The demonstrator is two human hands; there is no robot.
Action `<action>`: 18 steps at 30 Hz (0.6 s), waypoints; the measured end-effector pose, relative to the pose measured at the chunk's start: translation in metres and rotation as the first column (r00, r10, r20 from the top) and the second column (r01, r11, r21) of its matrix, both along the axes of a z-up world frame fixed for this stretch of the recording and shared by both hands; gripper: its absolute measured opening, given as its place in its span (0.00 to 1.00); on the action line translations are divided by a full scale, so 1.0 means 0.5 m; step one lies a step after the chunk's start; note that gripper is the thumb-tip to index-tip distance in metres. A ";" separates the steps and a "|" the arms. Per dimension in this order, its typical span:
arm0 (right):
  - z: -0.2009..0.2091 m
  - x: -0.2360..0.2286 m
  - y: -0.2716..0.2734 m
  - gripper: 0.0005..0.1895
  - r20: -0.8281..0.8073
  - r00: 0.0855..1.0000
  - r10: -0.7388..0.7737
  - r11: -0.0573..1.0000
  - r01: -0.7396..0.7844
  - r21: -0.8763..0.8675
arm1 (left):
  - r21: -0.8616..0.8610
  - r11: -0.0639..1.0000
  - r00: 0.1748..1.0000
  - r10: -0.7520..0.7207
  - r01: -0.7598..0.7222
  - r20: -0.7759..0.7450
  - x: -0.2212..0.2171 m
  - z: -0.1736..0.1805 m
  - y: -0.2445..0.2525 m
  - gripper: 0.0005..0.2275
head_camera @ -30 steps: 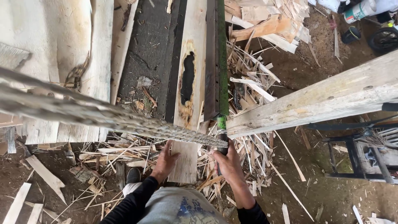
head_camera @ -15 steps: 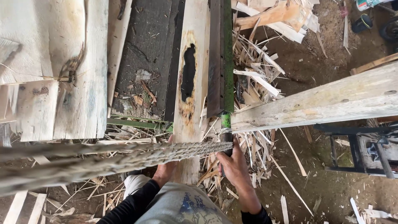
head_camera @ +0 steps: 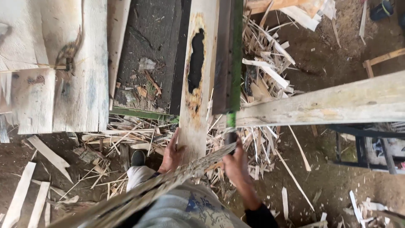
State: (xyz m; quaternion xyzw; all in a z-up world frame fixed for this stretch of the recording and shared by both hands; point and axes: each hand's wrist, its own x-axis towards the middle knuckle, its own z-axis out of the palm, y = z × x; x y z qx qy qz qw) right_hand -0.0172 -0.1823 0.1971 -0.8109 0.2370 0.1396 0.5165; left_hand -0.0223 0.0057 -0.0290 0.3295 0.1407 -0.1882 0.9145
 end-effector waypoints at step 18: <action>0.038 0.028 -0.003 0.30 -0.083 0.997 0.008 0.996 -0.015 -0.087 | 0.732 0.676 0.946 -0.176 -0.084 0.271 0.274 -0.012 -0.039 0.38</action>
